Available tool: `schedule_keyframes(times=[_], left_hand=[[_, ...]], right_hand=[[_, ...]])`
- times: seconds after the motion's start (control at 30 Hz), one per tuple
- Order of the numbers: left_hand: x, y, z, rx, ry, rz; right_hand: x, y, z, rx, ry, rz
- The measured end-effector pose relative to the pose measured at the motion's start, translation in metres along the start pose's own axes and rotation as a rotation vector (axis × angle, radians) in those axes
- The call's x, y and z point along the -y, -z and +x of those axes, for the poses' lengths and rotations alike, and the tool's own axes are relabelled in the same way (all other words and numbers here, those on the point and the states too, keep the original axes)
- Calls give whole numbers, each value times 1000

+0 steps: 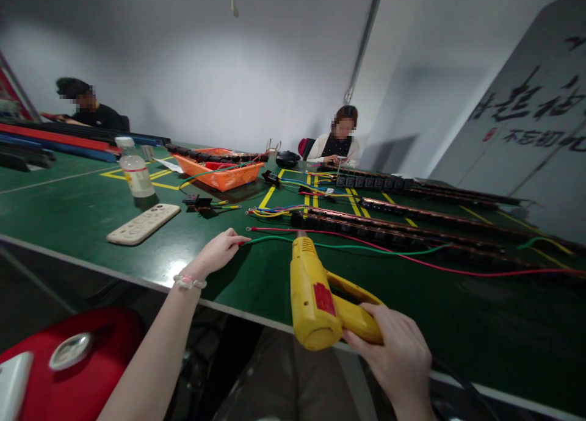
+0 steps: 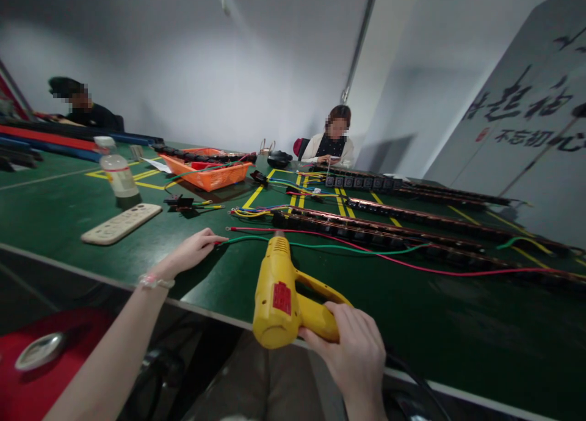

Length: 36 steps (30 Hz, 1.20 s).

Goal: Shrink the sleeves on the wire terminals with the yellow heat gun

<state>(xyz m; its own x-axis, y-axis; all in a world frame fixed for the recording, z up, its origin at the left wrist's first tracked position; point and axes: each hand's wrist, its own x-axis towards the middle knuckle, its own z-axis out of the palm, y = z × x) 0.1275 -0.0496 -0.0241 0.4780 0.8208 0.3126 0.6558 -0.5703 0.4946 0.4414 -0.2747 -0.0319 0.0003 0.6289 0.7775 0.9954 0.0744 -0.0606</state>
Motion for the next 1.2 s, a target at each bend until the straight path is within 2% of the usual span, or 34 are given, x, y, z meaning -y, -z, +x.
schedule_keyframes(times=[0.2, 0.33, 0.57, 0.67, 0.77, 0.9, 0.97, 1.07, 1.2], left_hand=[[6, -2, 2, 1, -53, 41], [1, -2, 3, 21, -76, 23], [-20, 10, -3, 282, -209, -184], [-21, 10, -1, 308, -201, -239], [-13, 6, 13, 233, -112, -244], [1, -6, 46, 35, 65, -120], [6, -13, 59, -25, 56, -7], [10, -22, 68, -55, 25, 121], [14, -24, 68, -97, 13, 62]], right_hand=[[2, 2, -6, -83, 51, -37], [2, -1, -8, -116, 72, -52], [6, 0, -1, -107, 52, -130], [6, 3, 3, -81, 43, -126], [5, 4, 7, -60, 14, -128], [3, 4, 10, -37, -2, -139], [2, 4, 11, -24, 4, -135], [2, 3, 13, -4, 10, -121], [8, -1, 18, 25, -5, -103]])
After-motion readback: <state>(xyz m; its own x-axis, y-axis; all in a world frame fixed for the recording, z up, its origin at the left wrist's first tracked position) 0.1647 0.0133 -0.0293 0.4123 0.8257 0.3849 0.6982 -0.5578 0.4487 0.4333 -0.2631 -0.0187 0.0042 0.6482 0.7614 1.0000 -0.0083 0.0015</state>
